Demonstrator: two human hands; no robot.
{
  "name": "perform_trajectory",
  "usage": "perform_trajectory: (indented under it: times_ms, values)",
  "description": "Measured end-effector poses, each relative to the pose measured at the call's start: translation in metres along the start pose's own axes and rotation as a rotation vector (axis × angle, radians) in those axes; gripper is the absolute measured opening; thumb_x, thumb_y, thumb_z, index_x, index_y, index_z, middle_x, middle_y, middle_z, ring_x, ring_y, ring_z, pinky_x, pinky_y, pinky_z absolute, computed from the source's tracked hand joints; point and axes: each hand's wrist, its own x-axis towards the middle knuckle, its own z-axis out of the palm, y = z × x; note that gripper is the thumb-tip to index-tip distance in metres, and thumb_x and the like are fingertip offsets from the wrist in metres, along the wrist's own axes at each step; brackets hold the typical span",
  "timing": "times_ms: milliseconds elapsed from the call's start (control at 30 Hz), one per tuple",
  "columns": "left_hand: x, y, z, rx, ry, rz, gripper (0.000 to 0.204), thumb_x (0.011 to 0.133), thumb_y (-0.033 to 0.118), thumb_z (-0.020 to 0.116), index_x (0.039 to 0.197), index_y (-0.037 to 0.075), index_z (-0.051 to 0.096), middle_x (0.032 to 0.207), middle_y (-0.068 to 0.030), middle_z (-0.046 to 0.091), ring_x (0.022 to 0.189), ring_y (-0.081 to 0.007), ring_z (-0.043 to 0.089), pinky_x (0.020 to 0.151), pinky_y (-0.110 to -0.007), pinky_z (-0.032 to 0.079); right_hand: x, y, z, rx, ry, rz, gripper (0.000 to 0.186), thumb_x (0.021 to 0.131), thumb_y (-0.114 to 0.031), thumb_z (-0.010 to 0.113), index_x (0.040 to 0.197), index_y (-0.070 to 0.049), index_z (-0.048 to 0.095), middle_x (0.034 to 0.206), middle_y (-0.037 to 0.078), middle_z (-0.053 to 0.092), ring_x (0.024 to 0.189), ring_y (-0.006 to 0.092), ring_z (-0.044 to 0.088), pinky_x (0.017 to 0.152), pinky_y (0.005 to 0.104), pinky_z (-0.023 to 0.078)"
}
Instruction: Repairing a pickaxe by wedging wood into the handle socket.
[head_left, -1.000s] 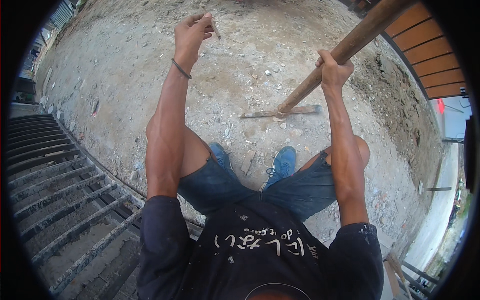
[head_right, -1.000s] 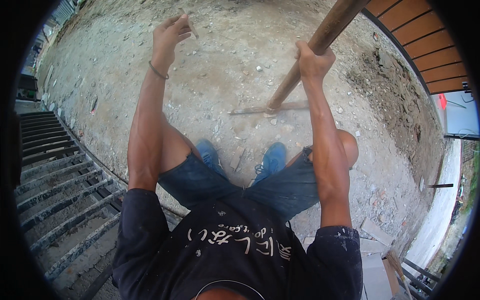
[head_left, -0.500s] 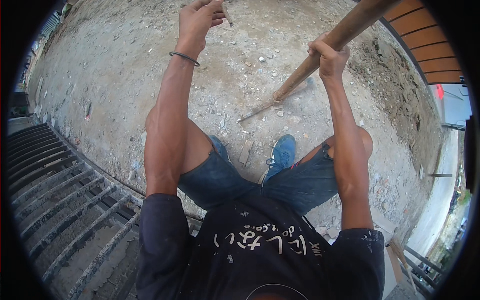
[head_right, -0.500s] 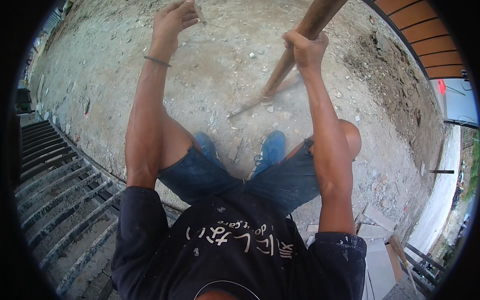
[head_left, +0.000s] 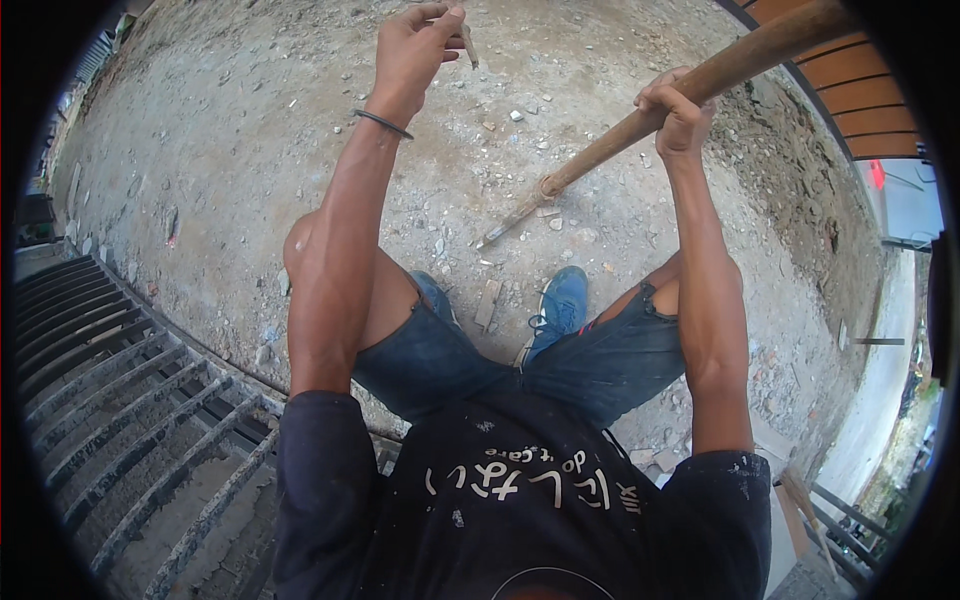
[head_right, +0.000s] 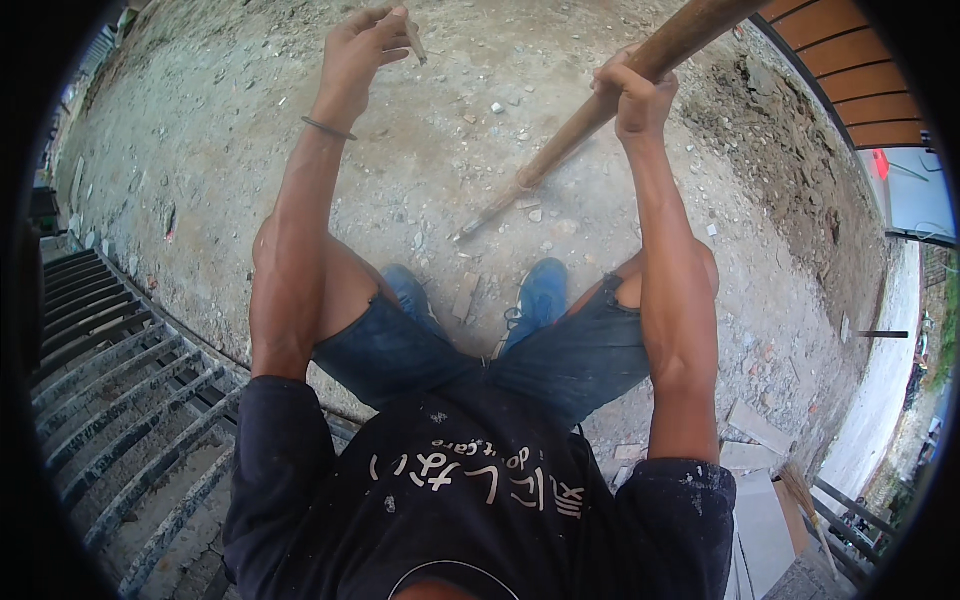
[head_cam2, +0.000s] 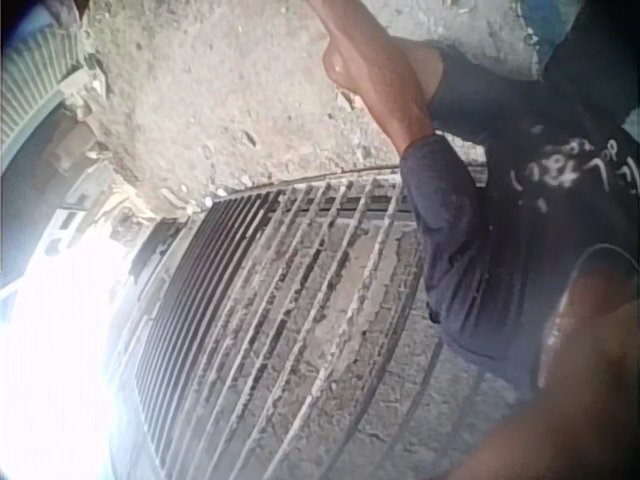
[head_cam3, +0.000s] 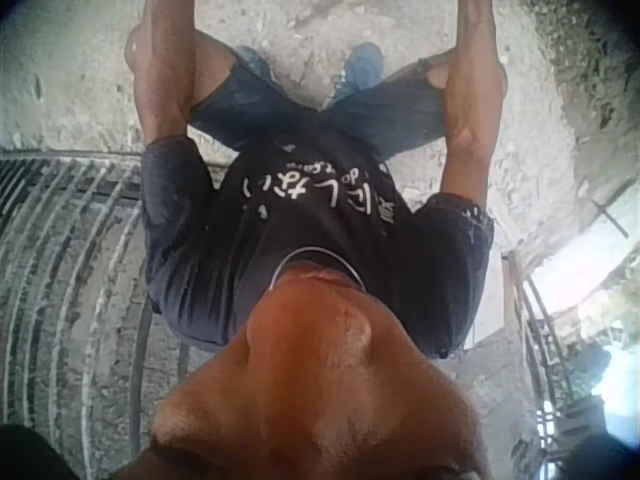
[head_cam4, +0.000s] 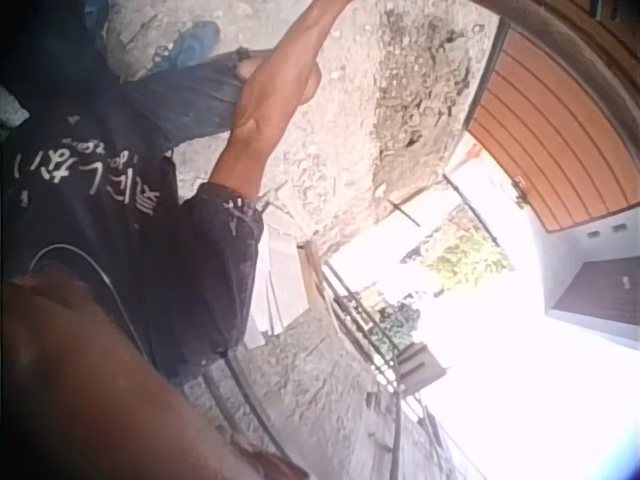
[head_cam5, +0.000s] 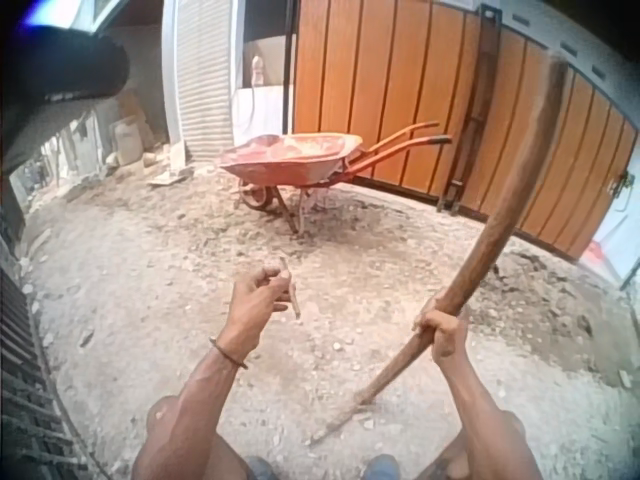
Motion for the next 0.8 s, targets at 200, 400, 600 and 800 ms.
perform_trajectory:
  times_ms: [200, 400, 600, 800]
  values:
    - [-0.013, 0.008, 0.004, 0.090, 0.029, 0.013, 0.036, 0.090, 0.029, 0.066, 0.108, -0.003, 0.065, 0.093, -0.0093, 0.069, 0.084, -0.0167, 0.067, 0.076, -0.028, 0.052, 0.040, 0.013, -0.066, 0.152, -0.037, 0.069, 0.011, 0.063, 0.006, 0.060, 0.067, -0.002, 0.053, 0.060, 0.010, 0.055, 0.052, 0.0224, 0.056, 0.058, 0.0360, 0.049]
    - [-0.014, 0.004, 0.003, 0.119, 0.022, -0.018, 0.039, 0.090, 0.029, 0.067, 0.110, -0.004, 0.064, 0.093, -0.0097, 0.069, 0.083, -0.0171, 0.067, 0.075, -0.028, 0.052, 0.033, 0.015, -0.048, 0.057, -0.001, -0.002, 0.014, 0.067, 0.003, 0.067, 0.074, -0.001, 0.056, 0.063, 0.009, 0.056, 0.057, 0.0231, 0.059, 0.063, 0.0375, 0.052]
    - [-0.016, 0.011, -0.007, 0.183, 0.056, 0.049, 0.042, 0.089, 0.029, 0.067, 0.113, -0.004, 0.062, 0.091, -0.0111, 0.070, 0.082, -0.0178, 0.068, 0.071, -0.028, 0.053, 0.008, 0.019, -0.027, 0.037, 0.378, 0.013, 0.021, 0.073, -0.006, 0.071, 0.084, 0.003, 0.056, 0.063, 0.009, 0.054, 0.053, 0.0193, 0.056, 0.057, 0.0347, 0.053]
    - [-0.004, -0.049, -0.025, 0.392, 0.173, 0.026, 0.038, 0.088, 0.030, 0.066, 0.104, -0.005, 0.063, 0.087, -0.0121, 0.068, 0.078, -0.0175, 0.066, 0.067, -0.030, 0.052, -0.020, -0.032, -0.002, 0.096, 0.314, -0.023, 0.017, 0.068, 0.000, 0.068, 0.078, 0.000, 0.054, 0.060, 0.009, 0.050, 0.050, 0.0196, 0.052, 0.052, 0.0367, 0.048]
